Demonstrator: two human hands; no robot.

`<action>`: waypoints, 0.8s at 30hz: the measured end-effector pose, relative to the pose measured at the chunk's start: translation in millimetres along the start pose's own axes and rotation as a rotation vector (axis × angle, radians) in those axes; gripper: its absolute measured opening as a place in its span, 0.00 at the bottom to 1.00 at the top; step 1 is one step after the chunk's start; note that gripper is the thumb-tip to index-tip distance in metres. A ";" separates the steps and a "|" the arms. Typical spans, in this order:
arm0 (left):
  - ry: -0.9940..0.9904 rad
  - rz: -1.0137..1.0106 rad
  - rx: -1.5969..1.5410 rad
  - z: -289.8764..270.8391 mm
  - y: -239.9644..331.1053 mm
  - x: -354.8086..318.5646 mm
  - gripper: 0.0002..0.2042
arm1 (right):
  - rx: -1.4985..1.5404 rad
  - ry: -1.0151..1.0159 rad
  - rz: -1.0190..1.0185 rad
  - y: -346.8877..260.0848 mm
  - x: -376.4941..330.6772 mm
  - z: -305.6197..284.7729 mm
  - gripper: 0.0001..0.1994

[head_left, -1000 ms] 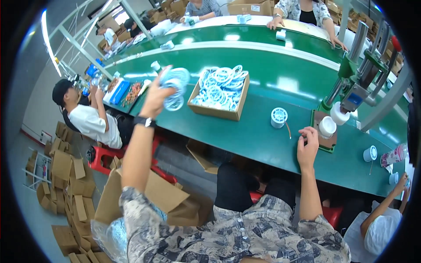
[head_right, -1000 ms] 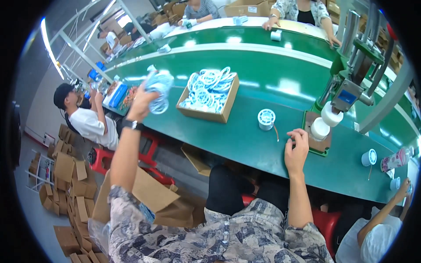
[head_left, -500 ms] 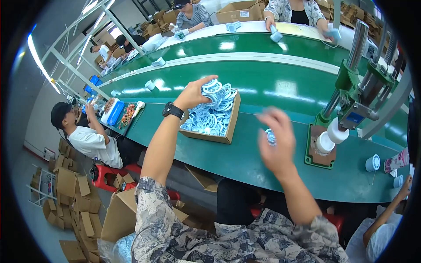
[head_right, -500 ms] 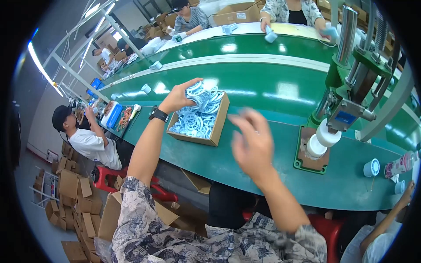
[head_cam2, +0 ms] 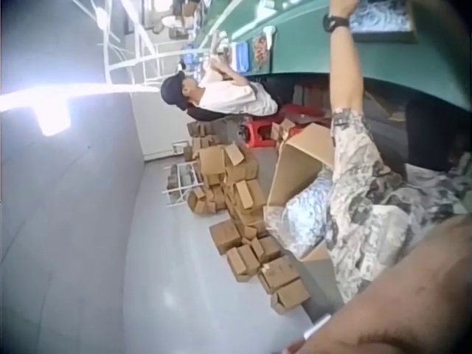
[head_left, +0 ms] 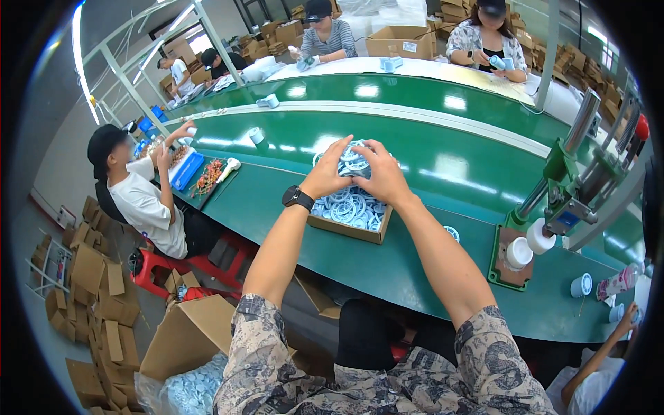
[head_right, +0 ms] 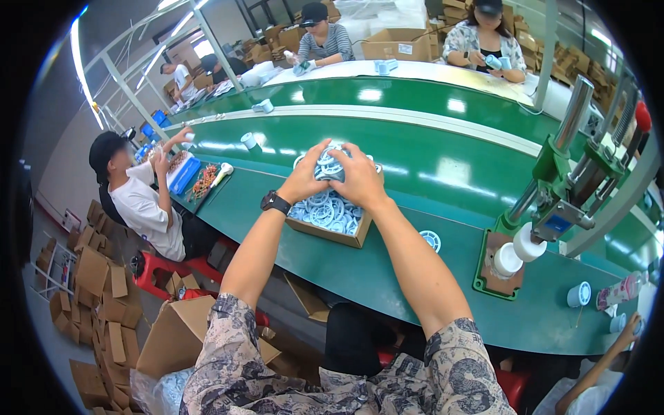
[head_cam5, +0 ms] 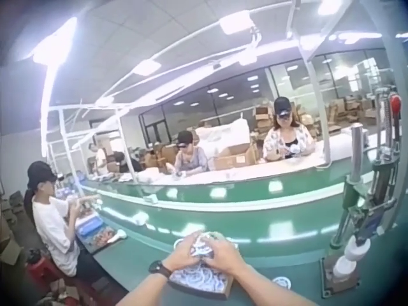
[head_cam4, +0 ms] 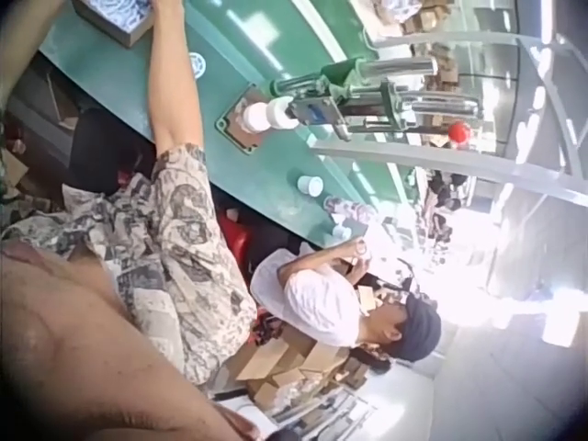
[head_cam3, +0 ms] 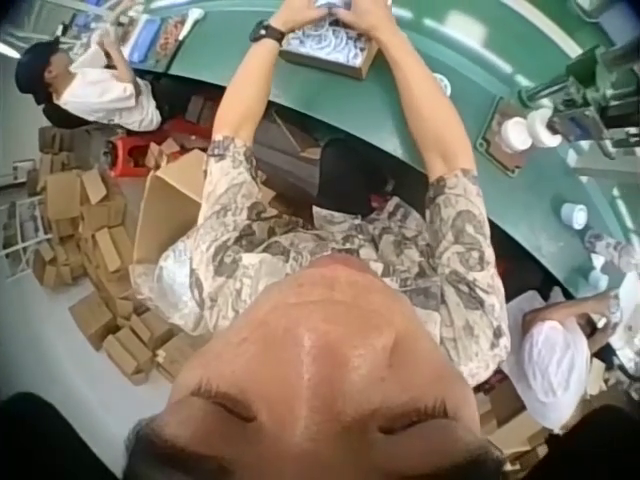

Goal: Assembling small electronic components using a manual press and packing them into cardboard boxes.

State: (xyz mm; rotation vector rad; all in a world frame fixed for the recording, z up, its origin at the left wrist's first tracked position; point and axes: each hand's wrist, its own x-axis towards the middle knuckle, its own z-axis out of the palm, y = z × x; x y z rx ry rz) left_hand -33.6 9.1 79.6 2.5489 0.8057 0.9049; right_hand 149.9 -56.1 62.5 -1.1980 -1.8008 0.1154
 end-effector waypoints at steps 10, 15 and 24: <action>0.006 0.025 -0.095 11.2 -9.1 -9.9 0.43 | 0.073 0.092 0.156 -14.7 -25.2 -10.9 0.30; -0.050 -0.028 -0.240 7.6 -14.9 -6.6 0.39 | 0.072 0.206 0.152 -7.1 -34.2 -5.4 0.30; -0.028 -0.100 0.070 12.9 -5.1 -5.3 0.33 | -0.014 0.195 0.247 -10.5 -49.7 6.2 0.34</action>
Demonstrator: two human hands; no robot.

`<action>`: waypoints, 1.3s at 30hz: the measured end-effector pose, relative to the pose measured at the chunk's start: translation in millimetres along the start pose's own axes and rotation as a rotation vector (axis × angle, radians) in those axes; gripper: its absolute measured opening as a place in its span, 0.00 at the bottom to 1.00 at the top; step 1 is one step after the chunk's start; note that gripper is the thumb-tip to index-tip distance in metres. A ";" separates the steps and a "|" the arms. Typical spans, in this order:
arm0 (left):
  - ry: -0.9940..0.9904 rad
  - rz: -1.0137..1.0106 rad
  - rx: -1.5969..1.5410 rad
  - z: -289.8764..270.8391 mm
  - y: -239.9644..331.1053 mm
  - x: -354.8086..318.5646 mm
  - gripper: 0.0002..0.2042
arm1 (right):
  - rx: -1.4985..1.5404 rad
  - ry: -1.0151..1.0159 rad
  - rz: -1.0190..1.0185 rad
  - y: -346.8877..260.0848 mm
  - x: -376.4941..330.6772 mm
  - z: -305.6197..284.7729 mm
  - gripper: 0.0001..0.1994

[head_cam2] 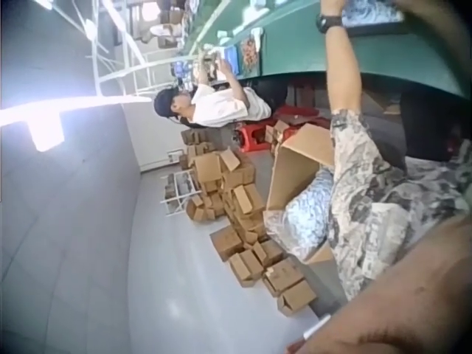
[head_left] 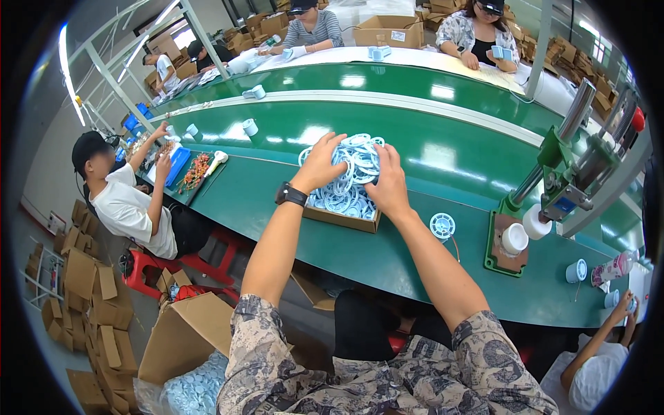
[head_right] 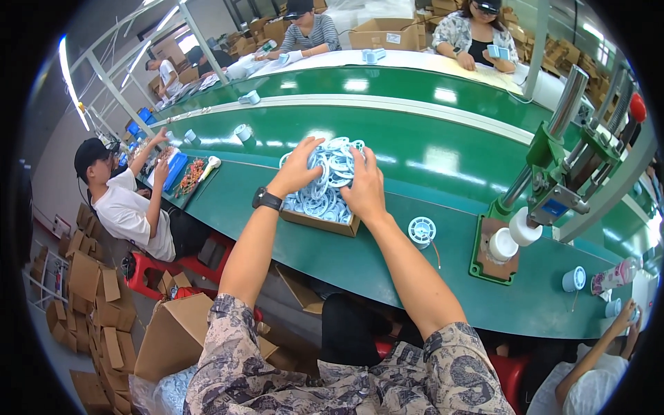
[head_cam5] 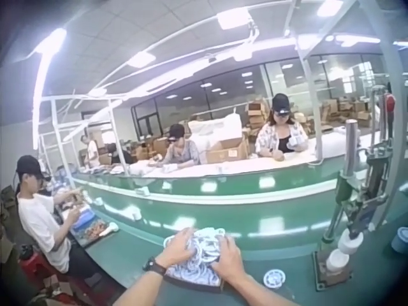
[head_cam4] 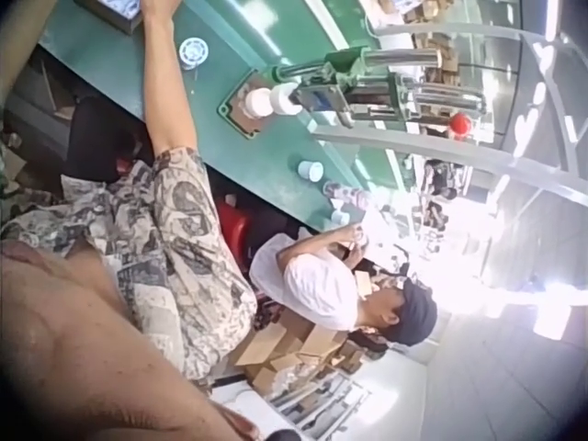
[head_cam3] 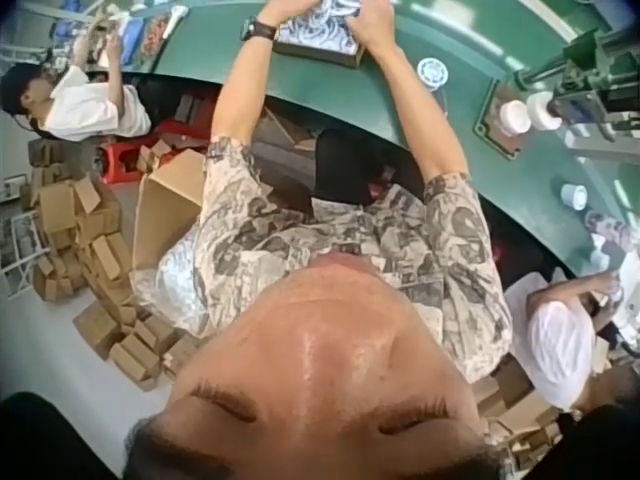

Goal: Assembling small electronic components using a manual press and packing them into cardboard boxes.

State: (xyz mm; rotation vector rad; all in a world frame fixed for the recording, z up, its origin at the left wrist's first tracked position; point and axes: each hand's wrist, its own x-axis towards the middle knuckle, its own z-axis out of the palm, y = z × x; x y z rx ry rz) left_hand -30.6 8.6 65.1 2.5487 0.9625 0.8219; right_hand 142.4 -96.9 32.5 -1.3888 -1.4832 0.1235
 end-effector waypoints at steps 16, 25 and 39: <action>-0.082 -0.070 0.276 -17.6 24.3 -1.5 0.28 | -0.139 -0.198 -0.075 13.8 -6.9 -0.4 0.45; -0.032 -0.085 0.183 -22.1 22.7 15.8 0.26 | 0.163 -0.267 -0.055 6.9 6.9 1.3 0.43; 0.112 -0.128 -0.337 -10.4 5.0 -30.5 0.34 | 0.146 0.051 -0.079 13.5 -0.5 -10.0 0.36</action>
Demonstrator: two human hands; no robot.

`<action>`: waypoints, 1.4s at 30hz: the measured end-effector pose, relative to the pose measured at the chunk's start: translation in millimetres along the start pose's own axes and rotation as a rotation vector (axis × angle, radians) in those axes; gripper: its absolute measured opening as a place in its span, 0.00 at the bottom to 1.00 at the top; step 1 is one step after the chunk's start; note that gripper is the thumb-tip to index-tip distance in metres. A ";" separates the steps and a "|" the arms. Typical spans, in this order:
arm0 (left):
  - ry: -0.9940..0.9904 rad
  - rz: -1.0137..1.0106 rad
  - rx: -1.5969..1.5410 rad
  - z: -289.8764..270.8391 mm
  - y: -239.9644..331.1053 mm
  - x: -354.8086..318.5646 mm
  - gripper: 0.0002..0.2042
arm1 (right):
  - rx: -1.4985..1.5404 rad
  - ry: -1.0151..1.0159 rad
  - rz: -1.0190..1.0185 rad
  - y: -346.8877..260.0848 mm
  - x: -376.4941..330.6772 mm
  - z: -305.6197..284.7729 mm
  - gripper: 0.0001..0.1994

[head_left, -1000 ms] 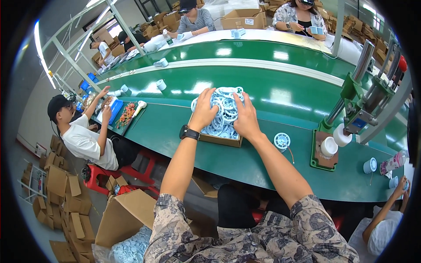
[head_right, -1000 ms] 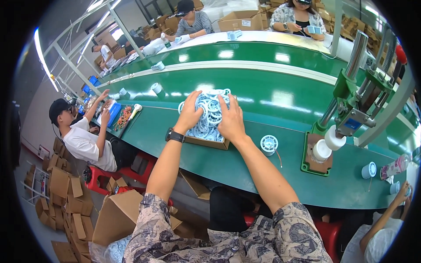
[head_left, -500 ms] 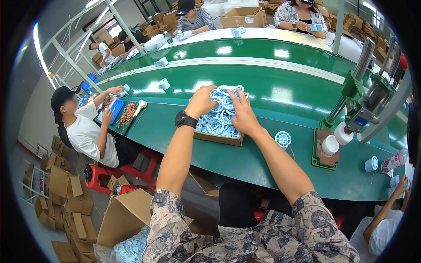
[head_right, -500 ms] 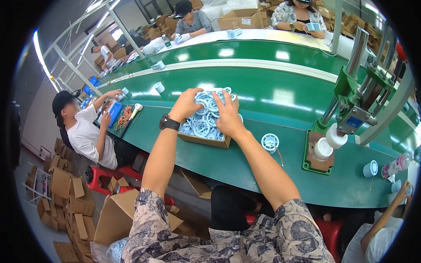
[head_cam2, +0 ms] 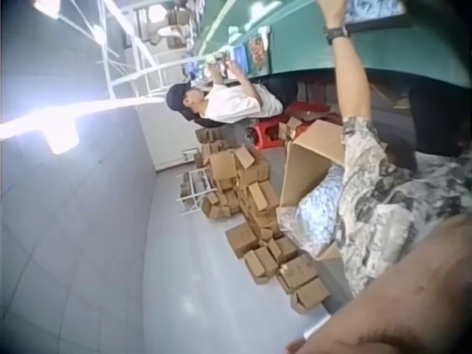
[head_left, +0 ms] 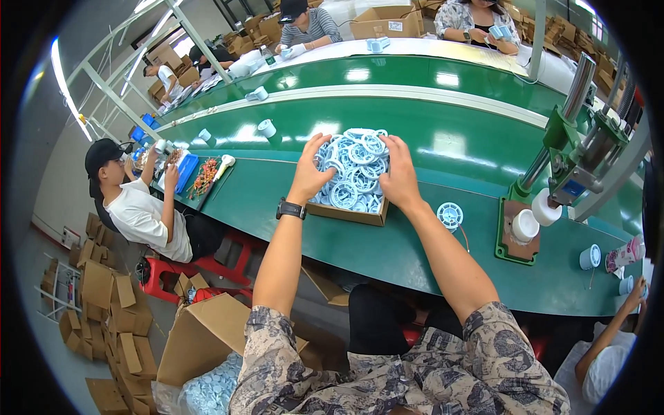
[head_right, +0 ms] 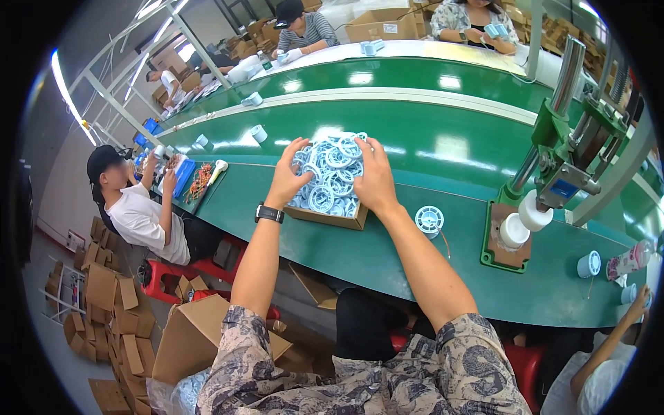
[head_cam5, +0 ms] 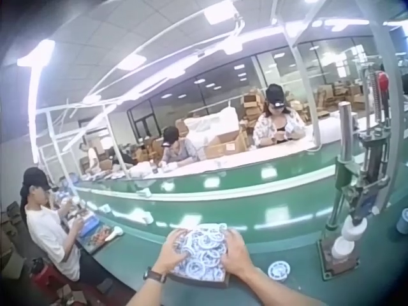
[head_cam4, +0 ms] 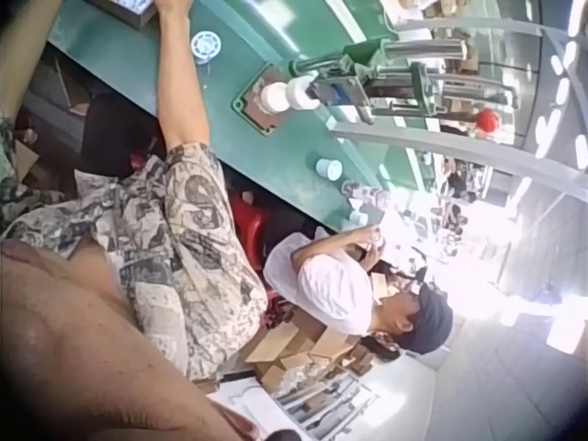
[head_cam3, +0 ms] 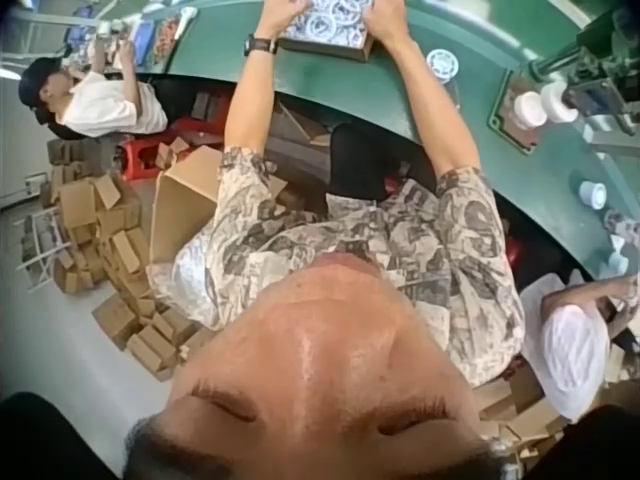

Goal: Assembling small electronic components using a manual press and packing them into cardboard boxes.

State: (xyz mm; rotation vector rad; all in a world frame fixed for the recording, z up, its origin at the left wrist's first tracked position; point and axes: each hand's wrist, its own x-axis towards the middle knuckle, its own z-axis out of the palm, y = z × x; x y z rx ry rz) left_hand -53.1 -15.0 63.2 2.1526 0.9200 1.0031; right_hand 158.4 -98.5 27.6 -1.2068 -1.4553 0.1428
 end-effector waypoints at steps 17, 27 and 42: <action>-0.020 -0.537 -0.329 -35.0 61.1 30.3 0.26 | -0.035 0.108 -0.035 -2.1 87.9 -0.9 0.25; 0.384 -0.132 0.276 12.1 -36.9 -19.4 0.24 | -0.260 -0.709 0.165 27.9 118.6 37.0 0.29; 0.383 -0.167 0.464 30.0 -20.4 -3.7 0.23 | -0.110 -0.725 0.179 35.3 106.7 45.8 0.29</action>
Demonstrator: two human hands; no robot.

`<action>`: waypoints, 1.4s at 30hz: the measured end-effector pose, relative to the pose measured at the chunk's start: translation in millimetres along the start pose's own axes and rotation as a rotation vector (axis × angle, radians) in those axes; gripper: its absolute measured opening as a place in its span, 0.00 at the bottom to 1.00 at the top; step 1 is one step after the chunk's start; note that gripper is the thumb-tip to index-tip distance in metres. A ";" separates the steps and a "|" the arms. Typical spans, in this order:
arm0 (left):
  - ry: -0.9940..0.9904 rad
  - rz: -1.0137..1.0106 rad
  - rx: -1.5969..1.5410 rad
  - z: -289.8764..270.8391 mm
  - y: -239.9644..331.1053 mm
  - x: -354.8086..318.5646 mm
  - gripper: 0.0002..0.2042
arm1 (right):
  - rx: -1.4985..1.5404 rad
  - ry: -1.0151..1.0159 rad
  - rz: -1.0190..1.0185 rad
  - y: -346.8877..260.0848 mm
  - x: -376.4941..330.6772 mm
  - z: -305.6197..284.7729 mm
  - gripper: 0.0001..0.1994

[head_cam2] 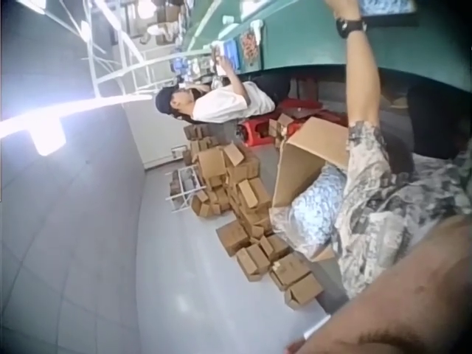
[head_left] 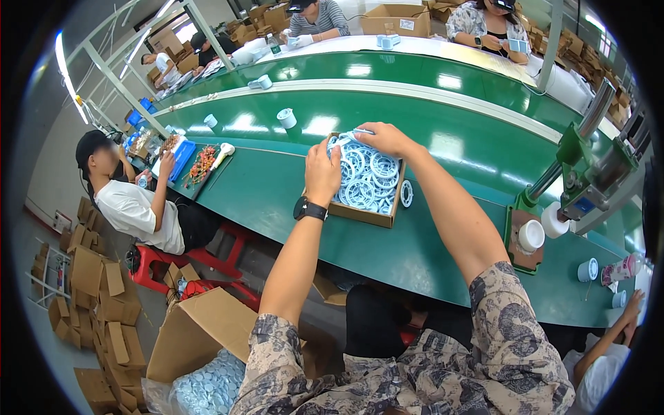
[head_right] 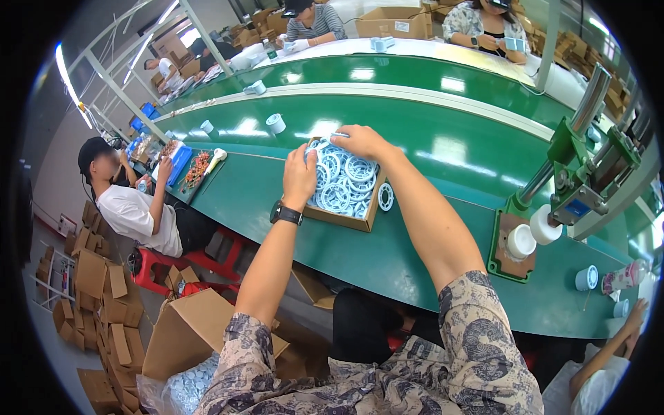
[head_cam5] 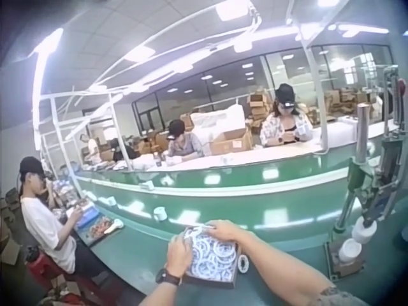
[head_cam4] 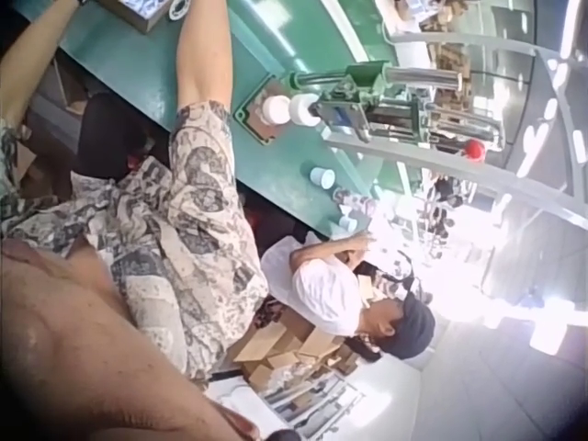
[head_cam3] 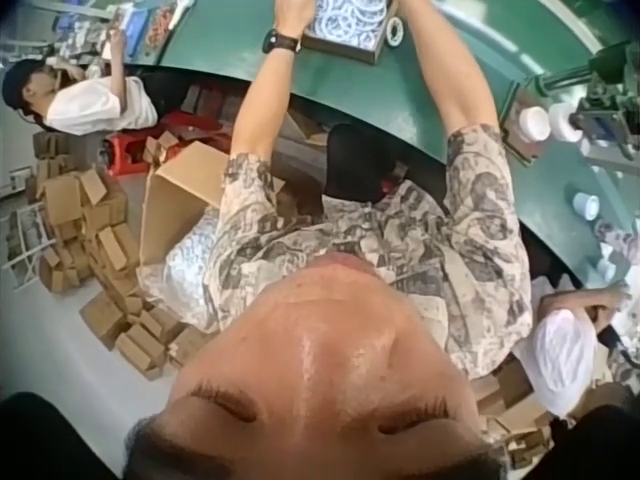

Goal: Assembling small electronic components using a manual press and packing them into cardboard boxes.

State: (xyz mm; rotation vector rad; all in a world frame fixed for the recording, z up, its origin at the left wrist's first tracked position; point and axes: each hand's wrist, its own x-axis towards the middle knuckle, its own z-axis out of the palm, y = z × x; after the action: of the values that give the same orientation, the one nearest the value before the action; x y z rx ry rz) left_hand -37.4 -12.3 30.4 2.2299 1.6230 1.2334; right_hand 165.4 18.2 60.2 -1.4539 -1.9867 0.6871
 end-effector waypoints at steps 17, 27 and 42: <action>-0.132 -0.154 -0.269 -34.6 -12.6 -1.6 0.24 | 0.285 0.095 -0.029 18.0 -5.6 -3.8 0.23; -0.258 0.261 0.216 -38.8 27.8 -29.3 0.41 | 0.092 0.211 0.025 29.9 -38.5 -45.9 0.21; -0.014 0.197 -0.173 -17.2 4.1 -34.0 0.31 | -0.443 -0.307 0.273 50.4 -128.8 -15.5 0.56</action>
State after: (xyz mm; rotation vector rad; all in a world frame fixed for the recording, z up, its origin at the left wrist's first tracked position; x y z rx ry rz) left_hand -48.9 -48.5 25.7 2.3254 1.2616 1.3435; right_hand 240.7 -90.5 16.7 -2.0103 -2.3018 0.6393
